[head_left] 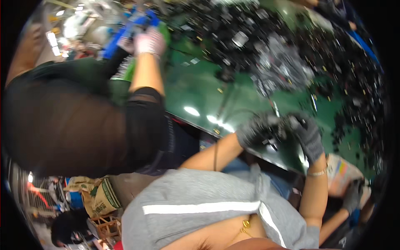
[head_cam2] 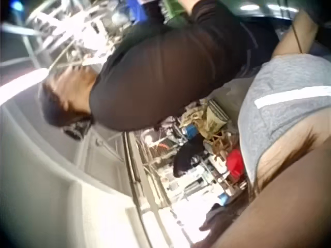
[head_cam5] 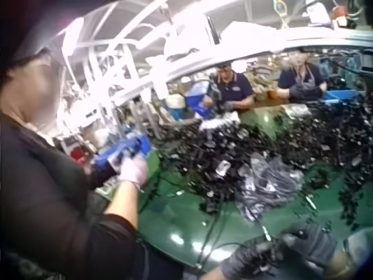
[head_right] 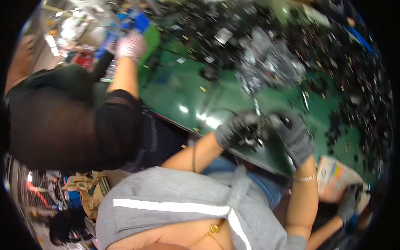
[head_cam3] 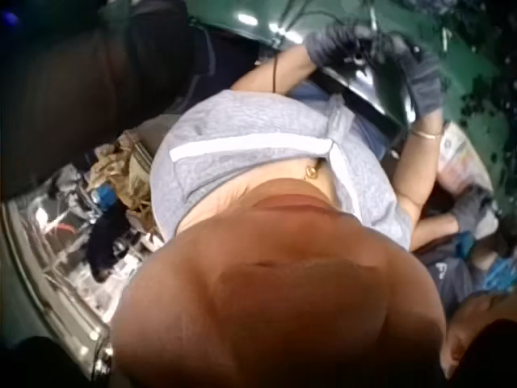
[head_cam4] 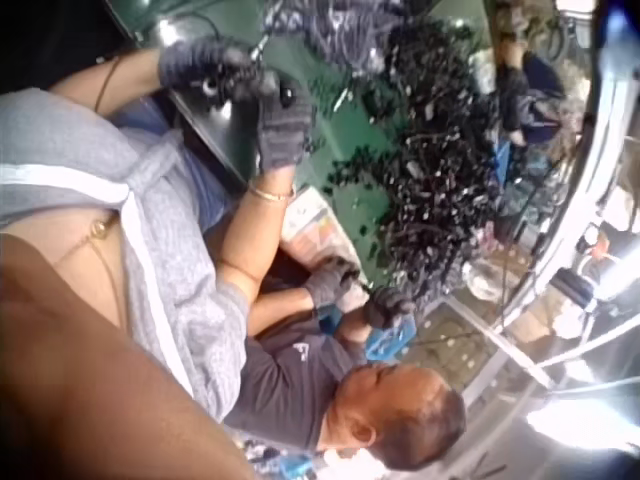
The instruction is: Assembling and securing electrical wire connectors and harnesses on a production line.
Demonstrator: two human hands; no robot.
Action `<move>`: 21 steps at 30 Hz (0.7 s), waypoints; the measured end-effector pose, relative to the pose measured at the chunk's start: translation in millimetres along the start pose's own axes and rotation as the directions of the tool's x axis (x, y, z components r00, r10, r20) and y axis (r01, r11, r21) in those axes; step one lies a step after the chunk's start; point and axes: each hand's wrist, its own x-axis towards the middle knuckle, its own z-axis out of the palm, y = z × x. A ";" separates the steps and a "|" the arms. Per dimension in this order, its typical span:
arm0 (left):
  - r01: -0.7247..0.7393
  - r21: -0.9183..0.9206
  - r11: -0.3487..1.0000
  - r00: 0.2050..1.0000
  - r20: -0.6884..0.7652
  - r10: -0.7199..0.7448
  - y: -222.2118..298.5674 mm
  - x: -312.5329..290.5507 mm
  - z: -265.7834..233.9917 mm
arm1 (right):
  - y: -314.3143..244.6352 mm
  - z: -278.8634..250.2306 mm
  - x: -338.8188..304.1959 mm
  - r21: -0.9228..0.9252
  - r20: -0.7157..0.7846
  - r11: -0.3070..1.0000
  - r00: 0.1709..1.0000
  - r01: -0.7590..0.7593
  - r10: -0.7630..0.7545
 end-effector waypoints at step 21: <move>-0.035 -0.026 0.999 0.999 0.006 0.035 -17.7 0.0 3.1 | -22.1 14.3 0.1 -0.245 -0.131 0.943 0.955 0.227 -0.264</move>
